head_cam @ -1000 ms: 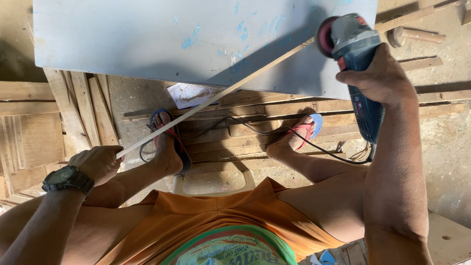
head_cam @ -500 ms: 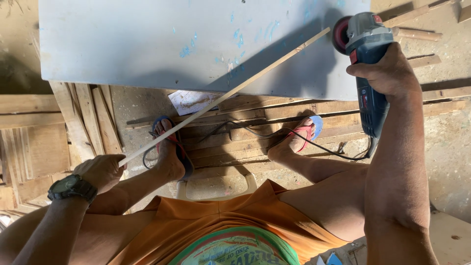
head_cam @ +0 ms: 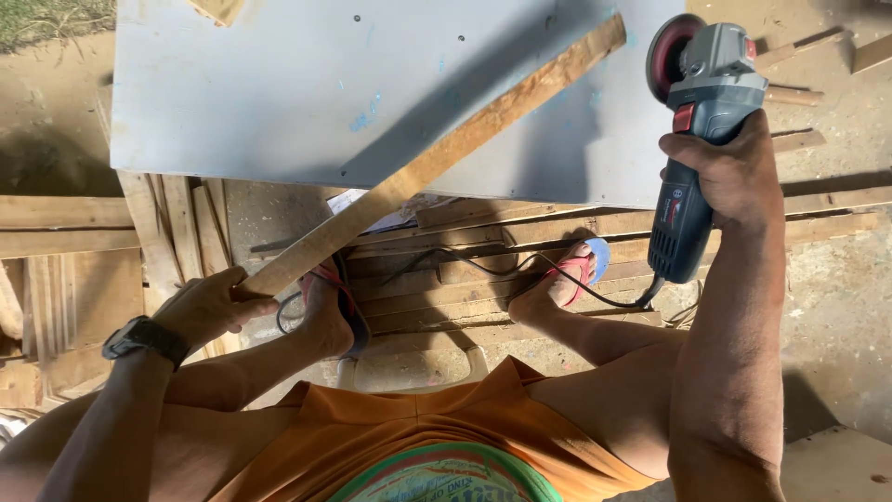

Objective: The person uses an angle grinder with a sanding disc to smooth the edges of a long, thin wooden stick. They hold the stick with their left hand and move the grinder along its length while sitting on a low stool.

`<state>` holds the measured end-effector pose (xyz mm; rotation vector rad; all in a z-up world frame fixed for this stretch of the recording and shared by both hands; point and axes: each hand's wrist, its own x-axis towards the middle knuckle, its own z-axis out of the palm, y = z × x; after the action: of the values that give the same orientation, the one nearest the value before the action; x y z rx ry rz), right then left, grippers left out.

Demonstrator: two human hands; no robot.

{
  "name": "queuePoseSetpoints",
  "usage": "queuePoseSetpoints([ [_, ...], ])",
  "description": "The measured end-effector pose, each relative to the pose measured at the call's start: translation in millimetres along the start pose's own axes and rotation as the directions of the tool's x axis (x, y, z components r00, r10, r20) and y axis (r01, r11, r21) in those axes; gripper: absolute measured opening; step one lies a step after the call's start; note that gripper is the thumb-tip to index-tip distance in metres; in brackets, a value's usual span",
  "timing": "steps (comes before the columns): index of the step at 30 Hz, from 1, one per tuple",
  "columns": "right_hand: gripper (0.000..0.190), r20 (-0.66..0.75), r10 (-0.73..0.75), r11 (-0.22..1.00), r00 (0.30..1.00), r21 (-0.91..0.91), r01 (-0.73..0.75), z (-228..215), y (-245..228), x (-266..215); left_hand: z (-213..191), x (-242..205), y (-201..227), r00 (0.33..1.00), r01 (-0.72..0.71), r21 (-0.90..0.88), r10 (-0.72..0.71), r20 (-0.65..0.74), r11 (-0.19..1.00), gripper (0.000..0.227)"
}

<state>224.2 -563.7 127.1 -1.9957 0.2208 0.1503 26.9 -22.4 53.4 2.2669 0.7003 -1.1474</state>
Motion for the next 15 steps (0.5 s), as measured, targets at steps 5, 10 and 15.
queuePoseSetpoints([
  [5,0.048,0.050,0.051,0.995,0.997,-0.089,-0.046,10.6,-7.7,-14.6,5.7,13.8,-1.7,0.996,-0.090,-0.033,0.090,-0.007,0.995,0.034],
  [10,0.029,0.083,0.040,0.980,0.996,-0.200,-0.022,20.6,1.3,-17.0,12.3,23.0,0.2,0.991,-0.119,0.118,0.125,-0.045,0.986,0.068],
  [15,0.053,-0.027,0.145,0.910,0.989,-0.389,-0.144,29.4,-3.0,-22.3,17.2,35.6,-5.3,0.966,-0.217,0.165,0.236,-0.107,0.962,0.071],
])
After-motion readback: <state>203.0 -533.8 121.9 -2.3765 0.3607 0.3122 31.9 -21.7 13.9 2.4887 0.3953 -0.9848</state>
